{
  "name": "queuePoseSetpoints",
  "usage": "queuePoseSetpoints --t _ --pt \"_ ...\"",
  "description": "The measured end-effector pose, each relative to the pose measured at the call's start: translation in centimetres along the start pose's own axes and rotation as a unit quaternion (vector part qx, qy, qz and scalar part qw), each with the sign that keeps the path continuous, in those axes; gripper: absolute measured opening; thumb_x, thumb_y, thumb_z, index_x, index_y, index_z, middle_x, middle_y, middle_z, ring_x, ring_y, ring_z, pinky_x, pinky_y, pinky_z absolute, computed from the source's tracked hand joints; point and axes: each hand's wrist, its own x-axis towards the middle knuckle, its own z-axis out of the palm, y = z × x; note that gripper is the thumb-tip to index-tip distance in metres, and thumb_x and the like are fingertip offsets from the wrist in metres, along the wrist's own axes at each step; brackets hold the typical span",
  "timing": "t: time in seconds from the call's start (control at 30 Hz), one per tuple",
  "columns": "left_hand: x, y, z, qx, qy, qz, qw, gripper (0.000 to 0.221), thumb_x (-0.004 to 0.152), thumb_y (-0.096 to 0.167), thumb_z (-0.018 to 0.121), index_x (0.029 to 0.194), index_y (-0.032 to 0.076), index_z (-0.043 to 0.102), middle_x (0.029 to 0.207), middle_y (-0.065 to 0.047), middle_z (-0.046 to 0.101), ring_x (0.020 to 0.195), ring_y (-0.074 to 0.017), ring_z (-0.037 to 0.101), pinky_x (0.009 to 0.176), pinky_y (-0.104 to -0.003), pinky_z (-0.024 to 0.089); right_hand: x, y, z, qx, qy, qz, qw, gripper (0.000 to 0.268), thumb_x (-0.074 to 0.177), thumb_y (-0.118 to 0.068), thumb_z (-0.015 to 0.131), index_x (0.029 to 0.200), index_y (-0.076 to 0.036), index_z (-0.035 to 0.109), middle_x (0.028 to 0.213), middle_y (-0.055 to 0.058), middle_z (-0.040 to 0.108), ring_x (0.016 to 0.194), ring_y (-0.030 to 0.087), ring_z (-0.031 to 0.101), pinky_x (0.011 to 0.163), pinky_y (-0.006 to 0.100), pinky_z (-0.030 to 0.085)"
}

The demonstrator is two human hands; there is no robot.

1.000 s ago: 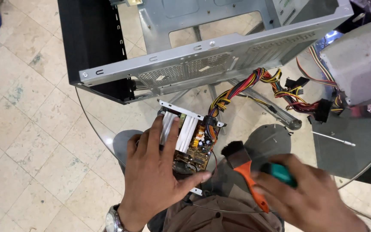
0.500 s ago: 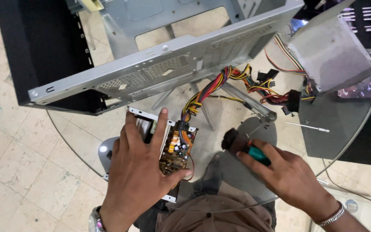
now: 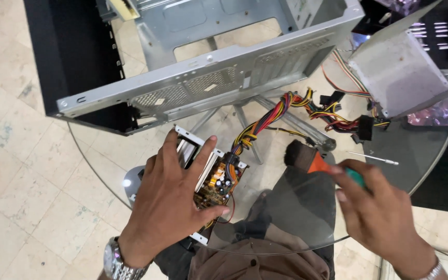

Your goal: Assembling and cleaning a computer power supply unit using a screwdriver and a brush.

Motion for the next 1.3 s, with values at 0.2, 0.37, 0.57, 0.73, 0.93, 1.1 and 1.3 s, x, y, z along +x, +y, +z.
queuePoseSetpoints --t 0.2,0.37,0.57,0.73,0.93,1.1,1.3 --pt "-1.2 1.8 -0.5 0.049 0.051 -0.043 0.997 0.117 0.083 0.067 0.075 0.167 0.016 0.012 0.162 -0.036 0.016 0.143 -0.0514 0.03 0.112 -0.059 0.031 -3.1 -2.2 -3.2 0.531 0.146 0.31 0.775 0.065 0.091 -0.059 0.059 0.122 -0.002 0.054 0.114 0.017 0.066 0.118 0.025 0.069 0.096 0.026 0.053" --pt "-0.2 3.9 -0.1 0.039 0.088 -0.068 0.993 0.109 0.087 0.071 0.07 0.167 0.02 0.015 0.161 -0.037 0.015 0.145 -0.056 0.028 0.113 -0.064 0.03 4.0 -8.4 -4.9 0.421 0.179 0.143 0.878 0.042 0.088 -0.016 0.058 0.125 -0.003 0.042 0.1 0.028 0.065 0.075 0.029 0.067 0.074 0.036 0.054" --pt "1.4 5.3 1.4 0.105 0.101 -0.142 0.979 0.101 0.089 0.078 0.062 0.166 0.029 0.019 0.162 -0.033 0.017 0.138 -0.0548 0.04 0.109 -0.064 0.038 5.4 -8.7 -1.8 0.395 0.222 -0.048 0.89 0.067 0.09 -0.004 0.068 0.137 -0.008 0.02 0.118 0.036 0.052 0.096 0.045 0.077 0.087 0.054 0.072" --pt "1.7 5.0 1.8 0.109 0.117 -0.138 0.978 0.087 0.088 0.07 0.067 0.158 0.027 0.039 0.163 -0.031 0.017 0.13 -0.0533 0.049 0.102 -0.061 0.045 6.2 -9.6 -0.9 0.493 0.172 0.019 0.853 0.063 0.082 0.005 0.07 0.117 -0.006 0.019 0.115 0.038 0.062 0.101 0.039 0.075 0.094 0.044 0.067" --pt "1.7 4.2 1.6 0.054 0.128 -0.109 0.984 0.082 0.083 0.056 0.078 0.152 0.022 0.05 0.163 -0.029 0.018 0.13 -0.0576 0.049 0.102 -0.065 0.045 6.9 -9.6 -0.4 0.485 0.182 -0.004 0.855 0.061 0.083 0.005 0.072 0.115 -0.005 0.021 0.118 0.035 0.062 0.103 0.038 0.074 0.096 0.043 0.066" --pt "1.6 3.8 1.8 0.041 0.152 -0.089 0.983 0.082 0.08 0.055 0.083 0.149 0.021 0.054 0.164 -0.025 0.02 0.131 -0.0581 0.05 0.101 -0.066 0.045 7.9 -9.7 -0.9 0.409 0.23 -0.112 0.876 0.061 0.087 -0.003 0.073 0.124 -0.005 0.024 0.108 0.04 0.063 0.091 0.043 0.077 0.085 0.052 0.069" --pt "1.4 2.9 2.1 0.011 0.155 -0.069 0.986 0.079 0.084 0.058 0.081 0.15 0.024 0.054 0.165 -0.021 0.022 0.129 -0.0561 0.05 0.095 -0.063 0.046 7.1 -9.6 0.0 0.452 0.187 -0.083 0.868 0.059 0.091 -0.003 0.07 0.129 -0.01 0.026 0.116 0.038 0.063 0.099 0.041 0.078 0.093 0.047 0.069"
